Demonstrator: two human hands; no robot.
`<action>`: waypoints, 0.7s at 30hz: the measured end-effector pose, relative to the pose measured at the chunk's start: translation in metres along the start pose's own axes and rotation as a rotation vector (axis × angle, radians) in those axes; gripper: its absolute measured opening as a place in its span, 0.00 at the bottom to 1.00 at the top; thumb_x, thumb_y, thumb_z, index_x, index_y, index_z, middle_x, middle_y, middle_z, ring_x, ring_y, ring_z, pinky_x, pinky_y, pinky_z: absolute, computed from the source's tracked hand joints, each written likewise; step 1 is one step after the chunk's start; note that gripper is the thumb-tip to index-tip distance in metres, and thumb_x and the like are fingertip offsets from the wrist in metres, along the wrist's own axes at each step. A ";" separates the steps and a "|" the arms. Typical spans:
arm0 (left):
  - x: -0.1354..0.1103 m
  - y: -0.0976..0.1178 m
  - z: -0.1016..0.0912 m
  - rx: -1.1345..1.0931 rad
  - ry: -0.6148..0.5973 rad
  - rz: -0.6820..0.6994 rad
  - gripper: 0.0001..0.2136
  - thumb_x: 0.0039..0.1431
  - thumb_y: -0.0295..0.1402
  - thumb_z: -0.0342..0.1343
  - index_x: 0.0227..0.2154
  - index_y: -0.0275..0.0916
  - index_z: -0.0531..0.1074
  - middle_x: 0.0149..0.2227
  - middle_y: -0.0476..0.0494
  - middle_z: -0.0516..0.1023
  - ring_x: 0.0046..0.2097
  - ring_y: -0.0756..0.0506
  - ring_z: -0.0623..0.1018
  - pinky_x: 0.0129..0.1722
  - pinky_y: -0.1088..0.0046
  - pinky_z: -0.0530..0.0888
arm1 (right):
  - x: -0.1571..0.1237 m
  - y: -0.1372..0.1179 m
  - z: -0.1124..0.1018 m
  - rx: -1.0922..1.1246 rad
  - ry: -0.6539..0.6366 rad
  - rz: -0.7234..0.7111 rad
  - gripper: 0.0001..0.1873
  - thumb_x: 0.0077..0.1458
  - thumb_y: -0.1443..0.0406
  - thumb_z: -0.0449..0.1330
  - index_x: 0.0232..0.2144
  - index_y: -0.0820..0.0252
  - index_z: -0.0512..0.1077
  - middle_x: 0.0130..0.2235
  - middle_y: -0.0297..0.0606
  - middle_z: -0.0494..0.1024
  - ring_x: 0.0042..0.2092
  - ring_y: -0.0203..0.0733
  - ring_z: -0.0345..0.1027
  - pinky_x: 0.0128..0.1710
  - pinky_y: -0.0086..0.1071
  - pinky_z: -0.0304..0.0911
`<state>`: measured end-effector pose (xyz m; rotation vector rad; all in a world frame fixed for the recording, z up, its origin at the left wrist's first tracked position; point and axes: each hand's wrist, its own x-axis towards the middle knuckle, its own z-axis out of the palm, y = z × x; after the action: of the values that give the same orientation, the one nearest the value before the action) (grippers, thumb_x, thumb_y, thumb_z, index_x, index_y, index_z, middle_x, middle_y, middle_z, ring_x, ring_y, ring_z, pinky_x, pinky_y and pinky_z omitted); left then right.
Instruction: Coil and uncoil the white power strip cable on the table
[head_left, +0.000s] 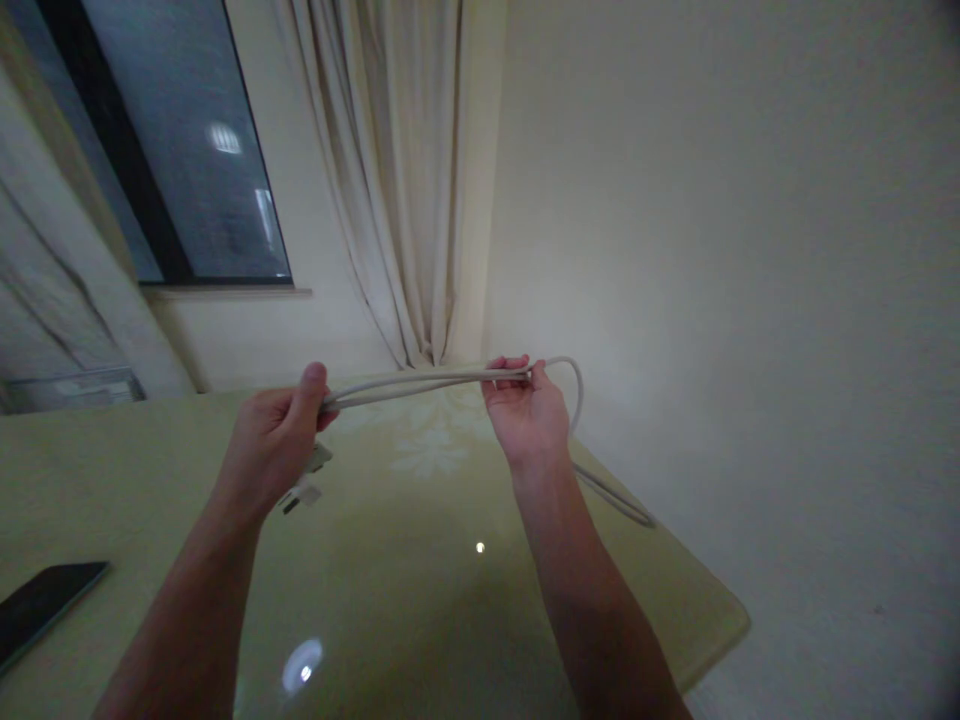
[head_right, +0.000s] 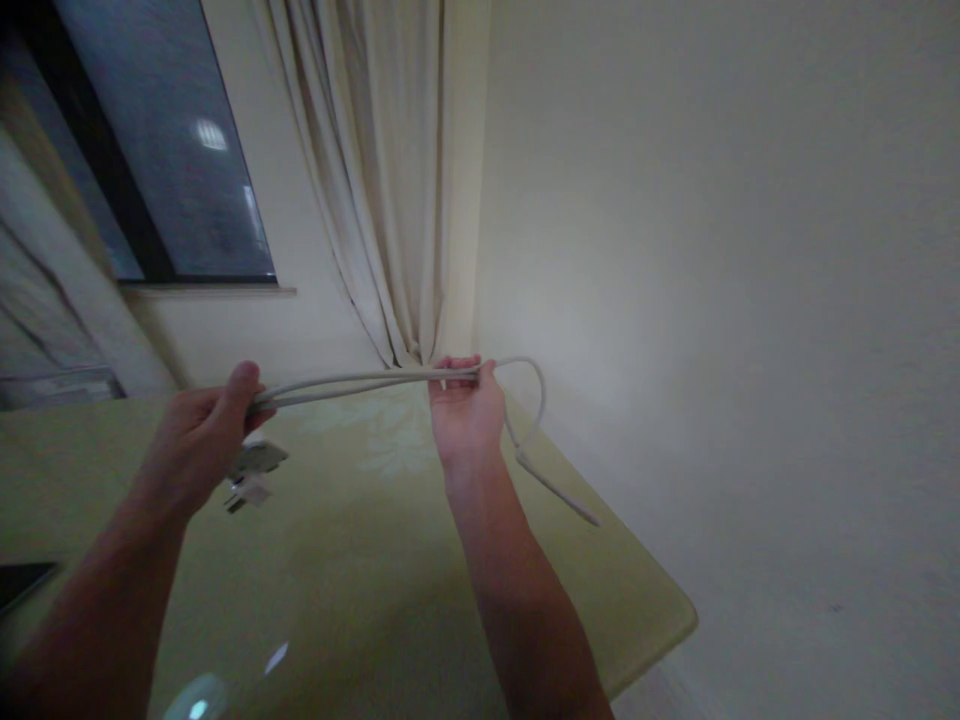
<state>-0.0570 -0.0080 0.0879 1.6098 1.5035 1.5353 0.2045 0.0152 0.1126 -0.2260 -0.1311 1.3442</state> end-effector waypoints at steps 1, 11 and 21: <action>0.002 -0.003 -0.004 0.053 0.071 0.011 0.29 0.70 0.52 0.53 0.16 0.40 0.66 0.18 0.49 0.61 0.23 0.49 0.60 0.22 0.71 0.56 | 0.003 -0.003 -0.001 -0.006 -0.002 -0.061 0.21 0.77 0.63 0.50 0.28 0.55 0.67 0.24 0.27 0.72 0.25 0.32 0.68 0.36 0.31 0.75; 0.015 -0.022 0.006 0.262 -0.080 0.113 0.29 0.63 0.60 0.51 0.15 0.43 0.58 0.18 0.49 0.56 0.22 0.46 0.60 0.25 0.69 0.54 | 0.007 -0.021 -0.003 -0.104 -0.150 -0.100 0.25 0.77 0.53 0.44 0.28 0.55 0.64 0.17 0.20 0.51 0.16 0.30 0.38 0.16 0.24 0.41; 0.018 -0.053 0.027 0.678 -0.064 0.377 0.26 0.69 0.50 0.47 0.20 0.42 0.74 0.38 0.36 0.75 0.38 0.40 0.72 0.43 0.64 0.69 | -0.011 -0.025 0.009 -0.390 -0.355 0.080 0.48 0.57 0.24 0.39 0.29 0.57 0.73 0.15 0.19 0.46 0.17 0.29 0.30 0.16 0.26 0.33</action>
<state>-0.0571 0.0332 0.0416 2.4089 1.8879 1.1776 0.2237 -0.0003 0.1273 -0.3211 -0.6921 1.4218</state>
